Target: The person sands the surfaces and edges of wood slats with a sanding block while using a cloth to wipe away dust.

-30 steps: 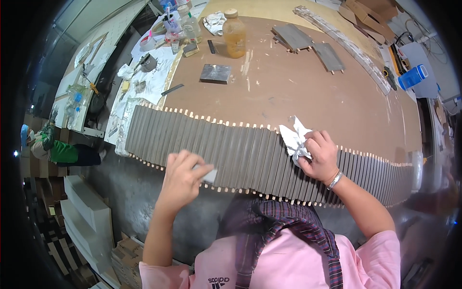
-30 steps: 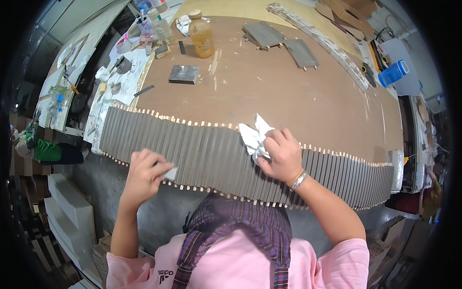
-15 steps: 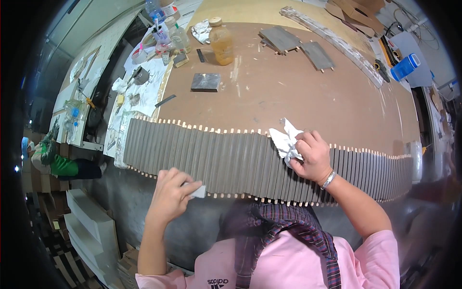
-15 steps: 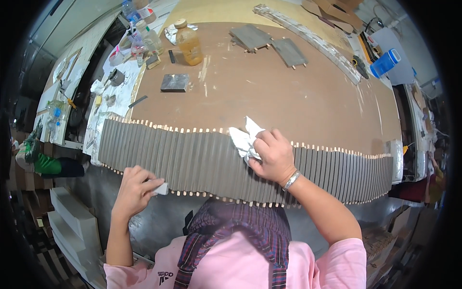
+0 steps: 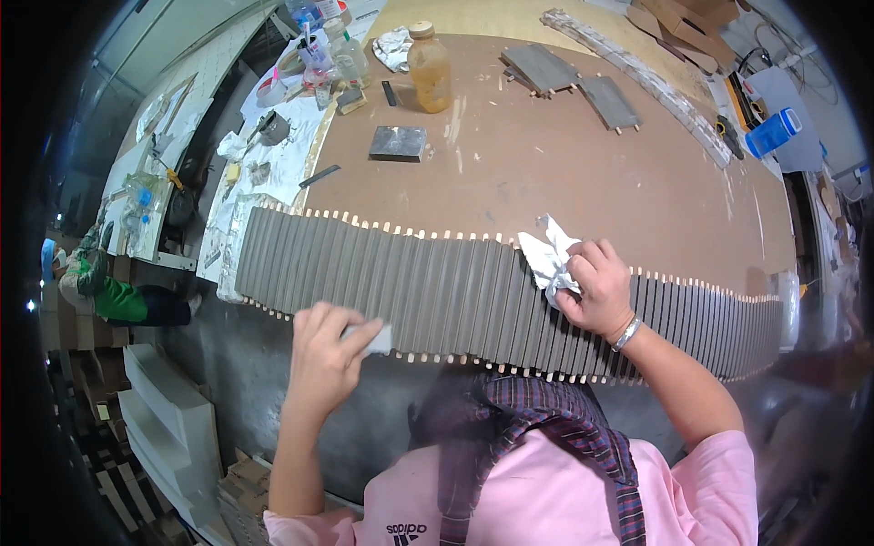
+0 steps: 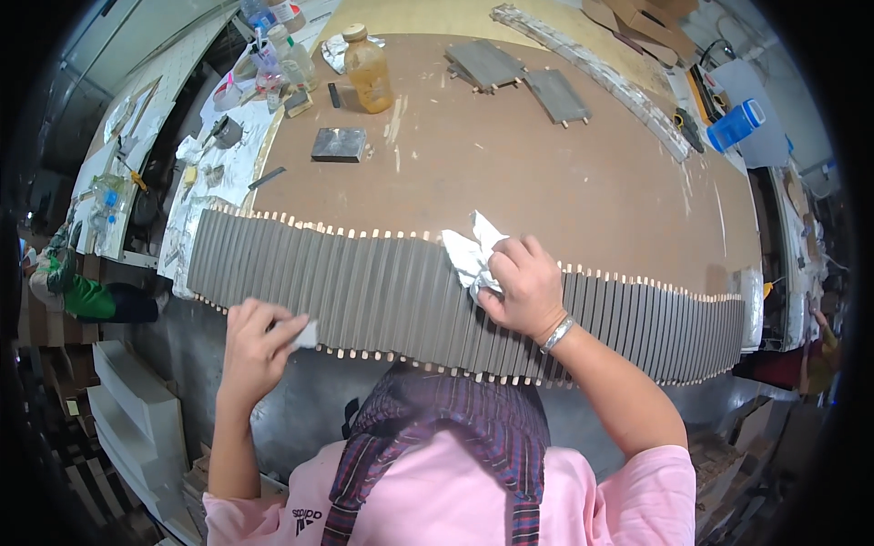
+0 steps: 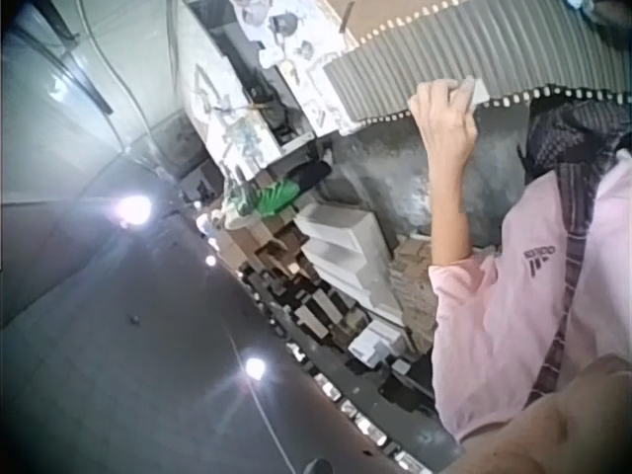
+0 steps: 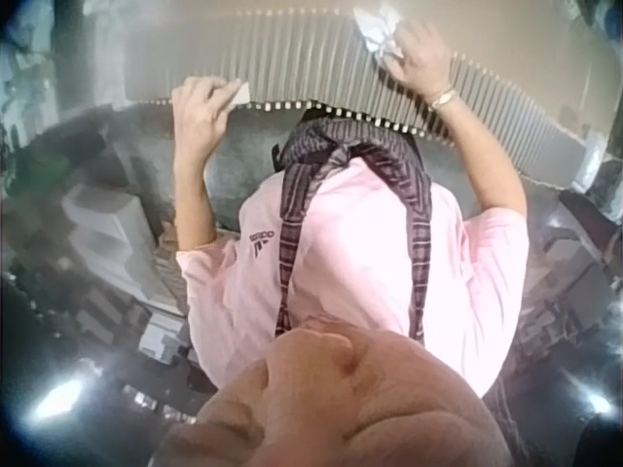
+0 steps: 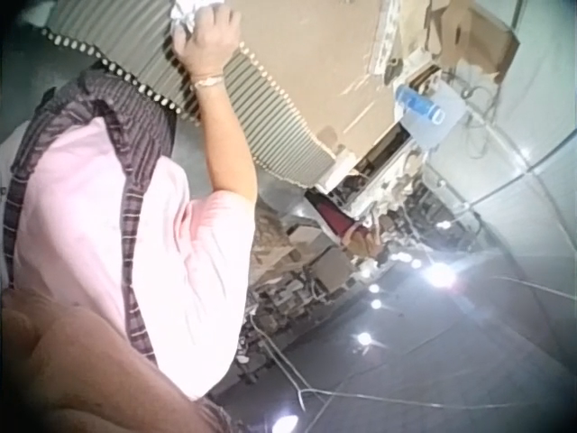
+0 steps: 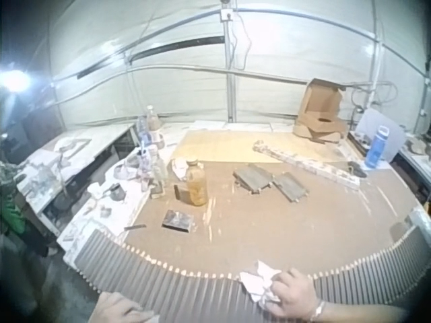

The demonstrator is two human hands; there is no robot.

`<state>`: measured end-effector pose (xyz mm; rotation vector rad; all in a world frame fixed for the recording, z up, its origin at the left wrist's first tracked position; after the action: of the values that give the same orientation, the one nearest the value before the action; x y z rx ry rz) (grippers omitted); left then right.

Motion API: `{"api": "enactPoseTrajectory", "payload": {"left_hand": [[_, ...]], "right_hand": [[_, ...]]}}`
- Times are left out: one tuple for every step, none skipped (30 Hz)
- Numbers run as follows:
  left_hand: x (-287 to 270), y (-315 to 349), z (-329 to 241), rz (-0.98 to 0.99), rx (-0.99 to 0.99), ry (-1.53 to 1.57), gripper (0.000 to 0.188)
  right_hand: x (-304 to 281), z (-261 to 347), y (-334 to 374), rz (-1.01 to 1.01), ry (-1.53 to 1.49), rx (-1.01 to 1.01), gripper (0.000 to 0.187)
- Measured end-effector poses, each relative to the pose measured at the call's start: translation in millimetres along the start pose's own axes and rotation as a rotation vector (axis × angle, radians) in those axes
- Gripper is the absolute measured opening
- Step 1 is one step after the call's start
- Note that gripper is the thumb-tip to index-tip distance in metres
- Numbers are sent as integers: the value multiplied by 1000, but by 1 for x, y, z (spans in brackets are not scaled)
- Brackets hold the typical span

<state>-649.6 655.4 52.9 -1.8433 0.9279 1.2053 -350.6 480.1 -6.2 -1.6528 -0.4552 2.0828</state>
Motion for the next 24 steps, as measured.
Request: {"api": "enactPoseTrajectory", "payload": {"left_hand": [[6,0,0,-5,-7,-4,36],[16,-1,0,9,26,0,35],[22,-2,-1,23,59,3,34],[19,5,-1,94,60,20,32],[14,15,2,93,64,19,32],[12,28,3,171,60,11,33],[12,35,3,249,56,2,34],[7,35,6,238,18,46,35],[5,31,4,237,13,52,35],[1,19,2,147,-12,47,35],[-1,7,1,56,-35,42,35],[2,-9,-1,5,-13,42,37],[7,-21,0,-52,-7,55,37],[14,-34,2,-109,1,68,37],[26,-52,3,-147,13,102,37],[35,-65,4,-143,-3,104,36],[34,-67,6,-142,-27,93,36],[39,-66,6,-143,-23,97,36],[44,-61,6,-92,-4,100,38],[47,-53,5,-41,14,100,39],[45,-39,3,57,28,89,40],[42,-25,2,160,50,86,40],[28,-13,0,168,61,86,40],[21,-1,-2,275,64,84,38]], "right_hand": [[0,2,-1,-1,-4,-9,29],[1,0,-1,16,-5,0,30],[1,-1,0,32,-6,8,30],[1,-2,0,29,-4,10,30],[1,-3,0,22,-2,13,30],[1,-2,2,19,-3,18,30],[2,-2,3,21,-3,21,30],[1,-2,2,10,8,18,30],[0,-1,1,2,19,8,29],[0,-1,1,7,25,6,29],[0,-1,1,11,26,1,29],[1,-3,2,24,22,13,29],[2,-1,1,36,11,18,29],[2,0,0,35,9,9,29],[2,-3,3,34,16,18,29],[3,-1,3,28,10,20,29],[4,5,-1,21,-8,5,29],[4,2,0,25,-1,8,29],[3,0,0,27,5,10,30],[2,0,0,24,7,10,30],[2,-1,2,18,2,11,30],[2,-4,5,17,7,21,31],[2,-4,4,14,9,33,31],[1,-2,2,10,11,28,31]]}}
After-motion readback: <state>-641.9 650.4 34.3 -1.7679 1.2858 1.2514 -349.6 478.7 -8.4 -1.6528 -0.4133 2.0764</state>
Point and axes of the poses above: each hand's wrist, its own y-axis away from the middle knuckle, its own x-axis out of the palm, z = x × y, the point moved 5 cm from there along -y, towards the middle knuckle, and after that the axes turned 4 degrees about -x, right-handed, at the moved point
